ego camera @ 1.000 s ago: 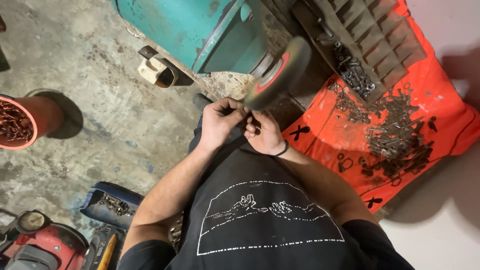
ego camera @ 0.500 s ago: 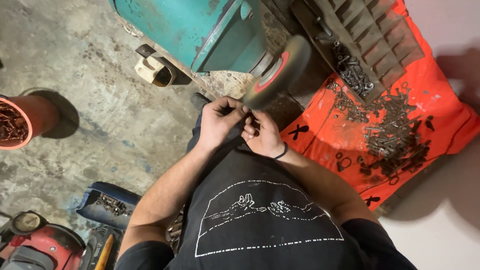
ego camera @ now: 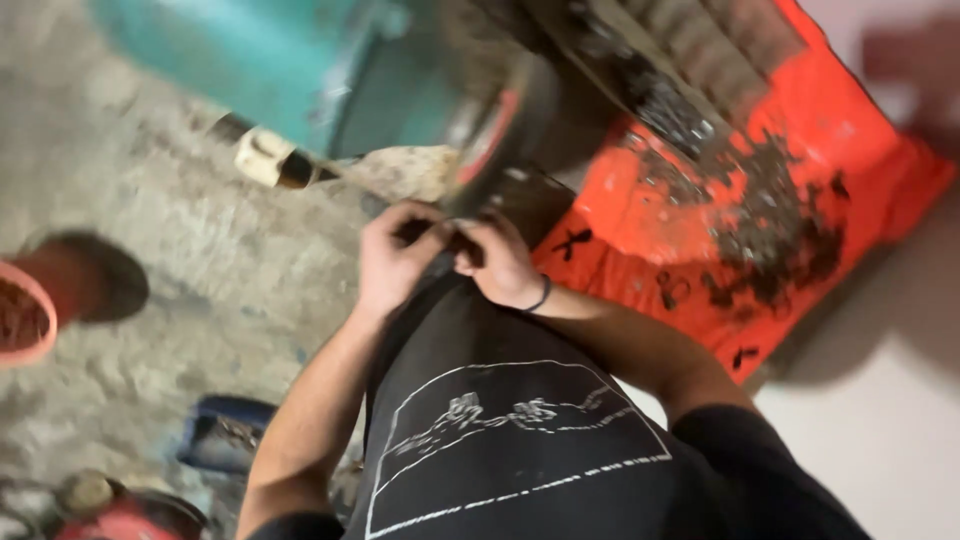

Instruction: The person uses a bench grinder to smooth and shape various small metal parts, including screws and bolts. They pick up each item from a red cloth, hold it against the spinning grinding wheel, and then place it back down, repeating this process for multiple pieces.

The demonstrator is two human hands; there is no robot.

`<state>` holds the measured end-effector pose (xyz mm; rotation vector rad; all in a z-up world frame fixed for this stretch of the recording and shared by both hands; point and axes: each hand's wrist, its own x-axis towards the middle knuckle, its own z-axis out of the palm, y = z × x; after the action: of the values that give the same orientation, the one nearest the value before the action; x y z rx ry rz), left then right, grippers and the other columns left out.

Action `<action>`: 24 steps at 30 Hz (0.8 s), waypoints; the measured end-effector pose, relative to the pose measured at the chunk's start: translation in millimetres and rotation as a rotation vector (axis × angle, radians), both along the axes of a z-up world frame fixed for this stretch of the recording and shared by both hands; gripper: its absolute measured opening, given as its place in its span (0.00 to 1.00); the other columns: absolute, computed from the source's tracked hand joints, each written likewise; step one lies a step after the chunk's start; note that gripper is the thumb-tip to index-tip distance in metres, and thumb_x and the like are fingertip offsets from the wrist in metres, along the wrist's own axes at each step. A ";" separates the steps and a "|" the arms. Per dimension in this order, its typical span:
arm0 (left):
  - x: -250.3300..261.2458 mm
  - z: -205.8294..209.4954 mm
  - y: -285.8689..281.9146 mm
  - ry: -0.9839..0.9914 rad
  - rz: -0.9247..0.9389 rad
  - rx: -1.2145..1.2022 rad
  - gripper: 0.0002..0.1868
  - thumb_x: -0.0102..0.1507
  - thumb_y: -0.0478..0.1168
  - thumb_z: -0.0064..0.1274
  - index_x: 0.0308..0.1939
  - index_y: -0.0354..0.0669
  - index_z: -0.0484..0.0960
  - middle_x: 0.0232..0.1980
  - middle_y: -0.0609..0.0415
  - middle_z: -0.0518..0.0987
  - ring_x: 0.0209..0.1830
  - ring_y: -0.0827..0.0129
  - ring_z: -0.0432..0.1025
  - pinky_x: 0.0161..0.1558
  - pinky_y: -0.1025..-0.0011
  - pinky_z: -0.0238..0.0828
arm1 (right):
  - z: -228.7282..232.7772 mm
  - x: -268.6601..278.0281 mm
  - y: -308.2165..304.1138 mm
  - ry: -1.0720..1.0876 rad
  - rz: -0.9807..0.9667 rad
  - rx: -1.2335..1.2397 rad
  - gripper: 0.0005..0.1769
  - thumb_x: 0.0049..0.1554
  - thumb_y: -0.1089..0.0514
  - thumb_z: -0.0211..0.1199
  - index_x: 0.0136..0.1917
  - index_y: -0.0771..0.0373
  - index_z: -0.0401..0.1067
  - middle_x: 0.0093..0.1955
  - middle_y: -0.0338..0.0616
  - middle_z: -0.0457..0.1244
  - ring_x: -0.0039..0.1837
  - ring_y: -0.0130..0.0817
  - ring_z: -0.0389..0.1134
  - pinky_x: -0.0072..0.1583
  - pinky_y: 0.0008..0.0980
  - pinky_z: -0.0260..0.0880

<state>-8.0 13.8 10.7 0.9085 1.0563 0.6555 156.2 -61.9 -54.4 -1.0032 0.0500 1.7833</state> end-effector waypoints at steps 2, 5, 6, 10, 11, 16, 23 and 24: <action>-7.2 -4.9 -5.4 0.075 -0.057 0.092 0.03 0.65 0.29 0.56 0.42 0.32 0.80 0.37 0.52 0.83 0.37 0.74 0.77 0.43 0.74 0.75 | -4.0 -6.5 -1.4 -0.100 -0.010 -0.011 0.06 0.61 0.56 0.58 0.52 0.55 0.71 0.41 0.36 0.65 0.35 0.26 0.63 0.36 0.25 0.62; -17.3 -24.9 -9.8 0.149 -0.122 0.218 0.04 0.64 0.28 0.56 0.44 0.33 0.81 0.41 0.53 0.82 0.41 0.75 0.75 0.47 0.76 0.73 | -11.3 -3.9 -4.3 -0.351 0.087 0.142 0.07 0.63 0.58 0.61 0.55 0.58 0.73 0.44 0.36 0.67 0.39 0.24 0.65 0.40 0.24 0.65; -25.6 -30.8 -11.3 0.182 -0.097 0.245 0.05 0.65 0.27 0.56 0.44 0.33 0.81 0.41 0.54 0.81 0.41 0.76 0.73 0.48 0.77 0.71 | -12.9 -4.2 -1.9 -0.494 0.237 0.323 0.08 0.67 0.57 0.62 0.56 0.63 0.75 0.45 0.36 0.66 0.43 0.22 0.65 0.44 0.23 0.66; -32.3 -41.8 -5.1 0.147 -0.178 0.215 0.03 0.67 0.27 0.59 0.42 0.32 0.81 0.35 0.54 0.78 0.37 0.77 0.69 0.41 0.77 0.65 | 16.7 8.3 6.4 -0.765 0.167 0.550 0.09 0.67 0.57 0.62 0.57 0.64 0.74 0.48 0.35 0.67 0.50 0.21 0.67 0.52 0.24 0.68; -30.5 -37.9 -2.1 0.115 -0.165 0.151 0.03 0.66 0.28 0.58 0.43 0.32 0.81 0.38 0.55 0.80 0.38 0.77 0.71 0.43 0.78 0.68 | 18.5 8.4 5.9 -0.783 0.170 0.586 0.09 0.68 0.57 0.62 0.58 0.64 0.73 0.50 0.36 0.68 0.52 0.22 0.68 0.55 0.24 0.69; -22.6 -26.6 3.5 0.144 -0.148 0.123 0.03 0.68 0.29 0.57 0.44 0.30 0.81 0.39 0.54 0.81 0.39 0.76 0.73 0.44 0.77 0.71 | 11.4 3.8 9.1 -0.528 0.196 0.511 0.09 0.69 0.57 0.60 0.58 0.65 0.73 0.47 0.38 0.66 0.47 0.22 0.64 0.49 0.24 0.65; -11.1 -20.0 -1.7 0.179 -0.038 0.224 0.01 0.67 0.28 0.55 0.42 0.31 0.81 0.39 0.53 0.82 0.38 0.75 0.74 0.45 0.76 0.73 | -0.8 -3.6 11.0 0.208 0.073 0.133 0.10 0.67 0.57 0.57 0.57 0.65 0.69 0.42 0.43 0.64 0.36 0.26 0.60 0.35 0.26 0.55; -9.5 -21.9 -1.6 0.206 -0.048 0.268 0.01 0.67 0.28 0.55 0.42 0.31 0.81 0.39 0.53 0.82 0.38 0.75 0.74 0.45 0.75 0.73 | -2.6 -2.5 11.1 0.241 0.038 0.081 0.09 0.67 0.57 0.57 0.57 0.63 0.69 0.41 0.41 0.63 0.35 0.26 0.60 0.35 0.26 0.54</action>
<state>-17.4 12.1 -11.2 1.2516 1.1419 0.6845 153.7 -50.8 -57.0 -0.7325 0.1080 1.9182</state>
